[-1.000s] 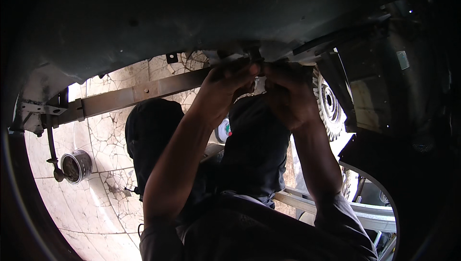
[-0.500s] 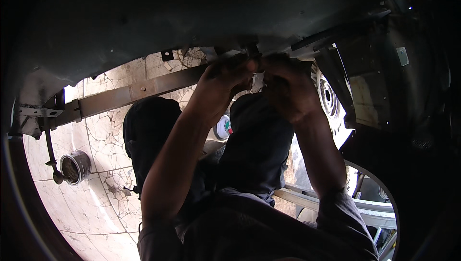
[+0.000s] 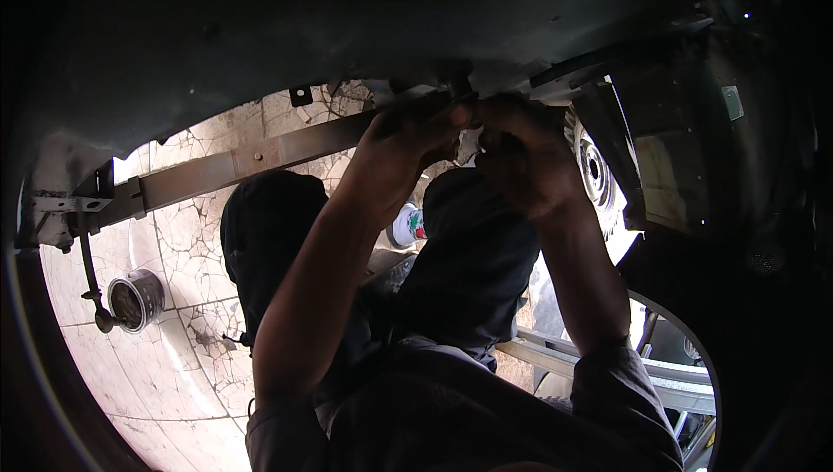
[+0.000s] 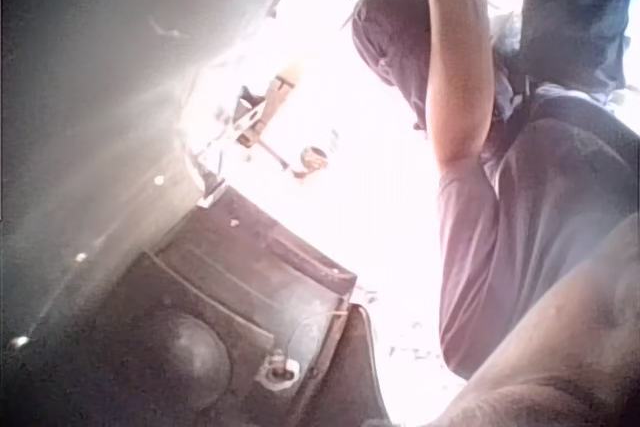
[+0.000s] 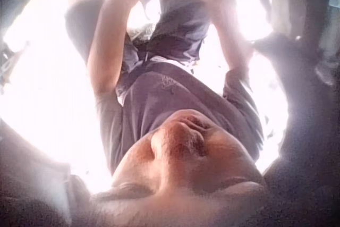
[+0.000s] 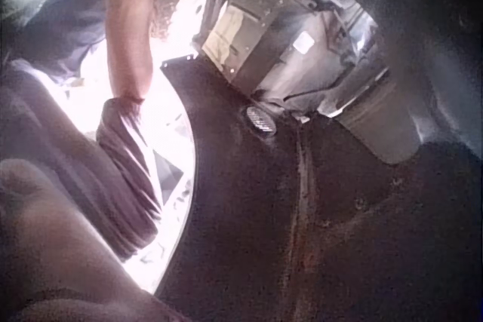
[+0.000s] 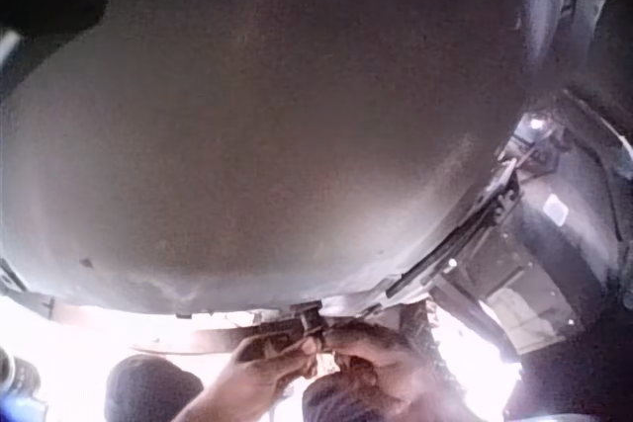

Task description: The person lies on the floor beneath a vehicle and uses their hands to manipulate a small component attached to the undercarriage. They repeatedly adjust and tighten the part, occasionally using a hammer to tap it into place.

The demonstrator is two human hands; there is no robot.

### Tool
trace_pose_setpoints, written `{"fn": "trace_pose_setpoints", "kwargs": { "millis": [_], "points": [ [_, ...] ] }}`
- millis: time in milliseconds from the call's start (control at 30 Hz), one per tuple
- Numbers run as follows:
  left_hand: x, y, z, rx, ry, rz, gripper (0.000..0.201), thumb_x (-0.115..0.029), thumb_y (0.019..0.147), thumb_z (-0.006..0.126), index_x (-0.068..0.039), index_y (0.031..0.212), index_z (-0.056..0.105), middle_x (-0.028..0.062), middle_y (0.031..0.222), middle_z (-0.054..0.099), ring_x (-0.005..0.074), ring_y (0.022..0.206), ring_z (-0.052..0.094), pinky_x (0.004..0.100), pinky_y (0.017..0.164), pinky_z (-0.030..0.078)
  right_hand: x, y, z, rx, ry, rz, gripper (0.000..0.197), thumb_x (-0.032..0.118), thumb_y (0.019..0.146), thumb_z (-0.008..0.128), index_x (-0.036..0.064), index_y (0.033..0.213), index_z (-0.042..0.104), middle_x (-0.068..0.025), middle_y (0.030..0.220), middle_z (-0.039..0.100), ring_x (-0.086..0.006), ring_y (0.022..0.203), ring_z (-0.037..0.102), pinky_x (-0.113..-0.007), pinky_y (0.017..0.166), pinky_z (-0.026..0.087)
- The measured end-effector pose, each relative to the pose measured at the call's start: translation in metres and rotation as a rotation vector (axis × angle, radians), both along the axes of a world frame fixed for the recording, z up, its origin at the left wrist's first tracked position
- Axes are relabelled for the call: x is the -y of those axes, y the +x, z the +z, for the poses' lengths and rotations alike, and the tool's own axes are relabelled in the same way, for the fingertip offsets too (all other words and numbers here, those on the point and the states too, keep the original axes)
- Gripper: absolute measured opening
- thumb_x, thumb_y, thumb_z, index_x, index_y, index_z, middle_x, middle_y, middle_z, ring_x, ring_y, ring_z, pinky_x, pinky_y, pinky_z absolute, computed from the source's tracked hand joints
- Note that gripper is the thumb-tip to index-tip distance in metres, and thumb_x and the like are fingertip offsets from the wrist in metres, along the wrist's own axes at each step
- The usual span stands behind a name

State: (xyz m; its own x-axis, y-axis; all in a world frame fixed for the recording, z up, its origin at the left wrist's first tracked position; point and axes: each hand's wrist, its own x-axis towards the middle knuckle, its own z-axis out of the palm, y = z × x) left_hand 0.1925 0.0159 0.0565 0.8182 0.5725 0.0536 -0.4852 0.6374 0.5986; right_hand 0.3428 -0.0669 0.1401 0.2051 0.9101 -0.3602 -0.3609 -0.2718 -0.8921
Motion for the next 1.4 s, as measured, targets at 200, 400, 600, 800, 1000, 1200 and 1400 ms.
{"fn": "trace_pose_setpoints", "kwargs": {
  "millis": [200, 400, 600, 800, 1000, 1200, 1400],
  "points": [
    [0.001, 0.002, -0.002, -0.019, -0.037, 0.006, 0.040, -0.029, 0.094, 0.068, 0.002, 0.118, 0.061, 0.0075, 0.105, 0.064, 0.0165, 0.096, 0.057, 0.0320, 0.089, 0.044, -0.007, -0.007, -0.002, 0.054, 0.035, -0.101, 0.010, 0.013, 0.091, 0.067, 0.0045, 0.094, 0.067, 0.0023, 0.071, 0.055, -0.0022, 0.046, 0.048, -0.018, 0.035, 0.030],
    [0.001, 0.004, -0.003, 0.012, -0.010, 0.007, 0.038, -0.029, 0.094, 0.068, 0.001, 0.116, 0.061, 0.0059, 0.101, 0.062, 0.0162, 0.094, 0.056, 0.0331, 0.088, 0.044, 0.001, -0.012, 0.003, 0.092, 0.069, -0.100, 0.010, 0.015, 0.091, 0.068, 0.0050, 0.092, 0.067, 0.0033, 0.065, 0.053, -0.0034, 0.040, 0.044, -0.020, 0.034, 0.029],
    [0.000, 0.004, -0.001, 0.002, 0.007, 0.015, 0.035, -0.030, 0.094, 0.068, 0.001, 0.111, 0.063, 0.0042, 0.093, 0.061, 0.0156, 0.088, 0.056, 0.0325, 0.085, 0.045, -0.002, -0.013, 0.005, 0.077, 0.055, -0.065, 0.010, 0.013, 0.092, 0.067, 0.0038, 0.096, 0.067, 0.0015, 0.065, 0.054, -0.0044, 0.040, 0.046, -0.019, 0.033, 0.028],
    [-0.001, 0.003, -0.008, 0.018, 0.028, -0.001, 0.034, -0.030, 0.094, 0.068, 0.001, 0.109, 0.063, 0.0045, 0.094, 0.062, 0.0151, 0.088, 0.057, 0.0318, 0.084, 0.045, 0.002, -0.015, 0.005, 0.038, 0.028, -0.085, 0.011, 0.014, 0.091, 0.067, 0.0042, 0.096, 0.067, 0.0001, 0.074, 0.057, -0.0041, 0.047, 0.048, -0.018, 0.038, 0.031],
    [-0.002, 0.002, -0.008, -0.009, 0.023, 0.019, 0.038, -0.030, 0.095, 0.068, 0.002, 0.114, 0.063, 0.0066, 0.098, 0.064, 0.0155, 0.091, 0.058, 0.0321, 0.086, 0.045, -0.007, -0.014, 0.007, 0.038, -0.022, -0.085, 0.011, 0.015, 0.089, 0.070, 0.0050, 0.093, 0.067, 0.0008, 0.074, 0.055, -0.0048, 0.055, 0.048, -0.018, 0.048, 0.035],
    [-0.002, 0.006, -0.008, 0.017, 0.055, -0.003, 0.035, -0.026, 0.095, 0.067, 0.003, 0.114, 0.063, 0.0056, 0.096, 0.063, 0.0151, 0.086, 0.057, 0.0315, 0.083, 0.045, -0.004, -0.005, 0.000, 0.092, 0.043, -0.068, 0.009, 0.012, 0.089, 0.070, 0.0055, 0.091, 0.065, 0.0011, 0.074, 0.054, -0.0031, 0.058, 0.048, -0.019, 0.048, 0.034],
    [-0.007, 0.003, -0.008, 0.031, 0.065, -0.004, 0.032, -0.025, 0.094, 0.067, 0.002, 0.110, 0.064, 0.0045, 0.092, 0.061, 0.0145, 0.084, 0.056, 0.0310, 0.082, 0.045, -0.002, -0.011, -0.002, 0.074, 0.072, -0.076, 0.009, 0.013, 0.089, 0.070, 0.0059, 0.092, 0.066, 0.0024, 0.068, 0.053, -0.0041, 0.040, 0.041, -0.021, 0.034, 0.026]
  ]
}}
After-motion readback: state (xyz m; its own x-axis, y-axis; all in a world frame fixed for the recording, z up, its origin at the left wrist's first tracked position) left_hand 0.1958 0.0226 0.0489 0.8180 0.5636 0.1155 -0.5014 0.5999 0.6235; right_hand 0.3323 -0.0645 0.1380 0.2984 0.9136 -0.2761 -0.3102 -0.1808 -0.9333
